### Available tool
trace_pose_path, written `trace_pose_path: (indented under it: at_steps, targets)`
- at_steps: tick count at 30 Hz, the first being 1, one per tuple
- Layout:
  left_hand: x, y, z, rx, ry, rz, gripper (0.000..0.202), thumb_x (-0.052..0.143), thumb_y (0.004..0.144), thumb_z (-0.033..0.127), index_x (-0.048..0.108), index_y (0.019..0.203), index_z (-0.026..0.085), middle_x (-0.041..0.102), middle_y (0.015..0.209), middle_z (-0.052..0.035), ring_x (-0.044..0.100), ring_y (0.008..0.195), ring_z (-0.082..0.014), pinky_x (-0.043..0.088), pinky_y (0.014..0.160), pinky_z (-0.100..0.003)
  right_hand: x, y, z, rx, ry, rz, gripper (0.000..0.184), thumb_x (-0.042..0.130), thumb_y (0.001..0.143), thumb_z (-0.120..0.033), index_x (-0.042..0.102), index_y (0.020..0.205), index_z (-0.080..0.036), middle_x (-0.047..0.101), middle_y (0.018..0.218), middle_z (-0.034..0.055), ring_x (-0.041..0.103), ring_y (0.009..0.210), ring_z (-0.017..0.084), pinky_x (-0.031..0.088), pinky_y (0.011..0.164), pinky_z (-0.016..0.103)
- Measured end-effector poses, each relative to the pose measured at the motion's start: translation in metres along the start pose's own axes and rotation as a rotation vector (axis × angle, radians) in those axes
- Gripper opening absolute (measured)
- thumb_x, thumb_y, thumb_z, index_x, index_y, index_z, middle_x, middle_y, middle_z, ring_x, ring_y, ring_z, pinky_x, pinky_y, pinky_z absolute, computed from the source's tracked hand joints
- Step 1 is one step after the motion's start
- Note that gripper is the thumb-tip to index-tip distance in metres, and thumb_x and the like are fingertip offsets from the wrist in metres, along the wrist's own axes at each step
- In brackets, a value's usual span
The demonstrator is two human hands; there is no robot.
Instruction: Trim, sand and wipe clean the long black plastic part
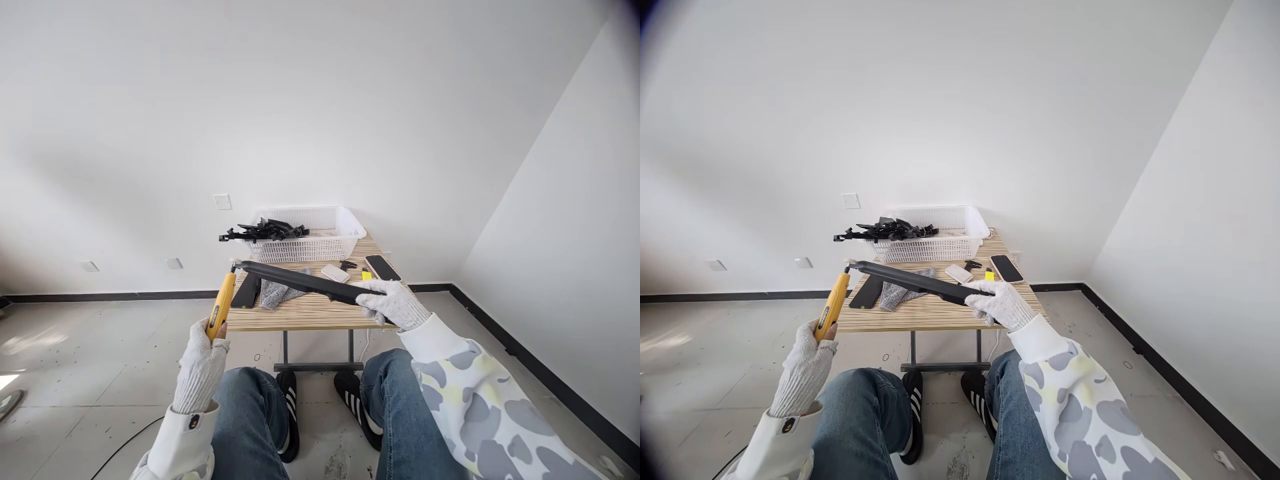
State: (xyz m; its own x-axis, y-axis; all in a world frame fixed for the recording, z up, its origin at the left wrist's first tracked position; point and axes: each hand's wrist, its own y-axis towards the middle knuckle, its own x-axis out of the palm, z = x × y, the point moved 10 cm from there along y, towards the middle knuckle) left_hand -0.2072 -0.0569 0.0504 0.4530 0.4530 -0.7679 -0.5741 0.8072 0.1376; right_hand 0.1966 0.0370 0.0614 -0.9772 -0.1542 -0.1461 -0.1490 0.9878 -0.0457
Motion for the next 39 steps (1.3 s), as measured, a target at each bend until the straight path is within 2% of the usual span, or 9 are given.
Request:
trace_pose_path:
  at_steps: [4,8,14,19,22,26,30,33,39]
  targets:
    - [0.006,0.002,-0.001,0.020,0.036,-0.012,0.041,0.053,0.089,0.047,0.056,0.123,0.025,0.073,0.095,-0.0105,0.070,0.080,-0.0304,0.054,0.074,-0.043,0.004,0.000,0.003,0.037,-0.005,0.004,0.047,0.078,0.069,-0.027,0.078,0.115,-0.014,0.064,0.058,0.0002,0.053,0.047,0.009,0.040,0.037,0.016]
    - [0.015,-0.001,0.000,-0.024,0.093,-0.066,0.044,0.051,0.090,0.042,0.054,0.131,0.024,0.074,0.098,-0.0115,0.070,0.083,-0.0296,0.053,0.076,-0.040,0.007,0.001,0.004,0.029,-0.023,-0.006,0.043,0.077,0.074,-0.027,0.078,0.116,-0.016,0.068,0.066,0.0019,0.058,0.050,0.009,0.041,0.036,0.015]
    - [0.033,-0.014,0.019,0.019,0.080,-0.164,0.040,0.047,0.093,0.036,0.051,0.131,0.024,0.073,0.107,-0.0103,0.070,0.083,-0.0242,0.052,0.077,-0.034,0.008,0.001,0.003,0.031,-0.058,0.026,0.040,0.073,0.080,-0.027,0.077,0.119,-0.017,0.070,0.070,0.0025,0.060,0.051,0.009,0.045,0.038,0.015]
    - [0.043,-0.023,0.028,0.067,0.073,-0.195,0.034,0.049,0.092,0.036,0.055,0.125,0.026,0.072,0.095,-0.0054,0.067,0.076,-0.0217,0.049,0.073,-0.031,0.013,0.002,0.003,0.012,-0.050,0.003,0.037,0.071,0.083,-0.029,0.078,0.118,-0.017,0.064,0.058,-0.0003,0.056,0.047,0.008,0.044,0.038,0.014]
    - [0.047,-0.028,0.033,0.081,0.084,-0.215,0.033,0.050,0.092,0.036,0.057,0.123,0.027,0.071,0.086,-0.0030,0.065,0.070,-0.0199,0.047,0.068,-0.029,0.014,0.005,0.007,-0.001,-0.038,0.002,0.038,0.071,0.084,-0.034,0.077,0.118,-0.016,0.065,0.060,0.0004,0.058,0.047,0.009,0.045,0.038,0.015]
    - [0.049,-0.038,0.044,0.112,0.118,-0.244,0.036,0.051,0.092,0.041,0.059,0.125,0.028,0.072,0.086,-0.0029,0.066,0.071,-0.0208,0.046,0.068,-0.029,0.016,0.010,0.012,-0.018,0.002,0.017,0.038,0.070,0.086,-0.045,0.077,0.111,-0.017,0.065,0.062,0.0008,0.058,0.047,0.010,0.043,0.036,0.015]
    - [0.055,-0.053,0.062,0.166,0.087,-0.316,0.041,0.051,0.092,0.042,0.061,0.128,0.027,0.075,0.091,-0.0035,0.068,0.079,-0.0213,0.047,0.073,-0.029,0.021,0.011,0.010,-0.059,0.027,-0.001,0.050,0.063,0.090,-0.057,0.076,0.118,-0.018,0.062,0.055,-0.0001,0.056,0.045,0.010,0.044,0.037,0.017]
    - [0.057,-0.063,0.075,0.218,0.061,-0.343,0.043,0.050,0.091,0.041,0.063,0.129,0.025,0.076,0.094,-0.0041,0.069,0.083,-0.0218,0.048,0.077,-0.030,0.023,0.011,0.007,-0.082,0.033,0.002,0.064,0.054,0.091,-0.070,0.074,0.123,-0.019,0.064,0.056,0.0021,0.055,0.044,0.011,0.046,0.037,0.020]
    - [0.065,-0.078,0.089,0.281,0.021,-0.400,0.045,0.051,0.089,0.043,0.065,0.126,0.022,0.074,0.086,-0.0035,0.067,0.074,-0.0209,0.048,0.071,-0.030,0.033,0.018,0.006,-0.088,0.151,-0.012,0.088,0.037,0.086,-0.087,0.076,0.116,-0.014,0.068,0.064,0.0082,0.059,0.049,0.015,0.046,0.038,0.022]
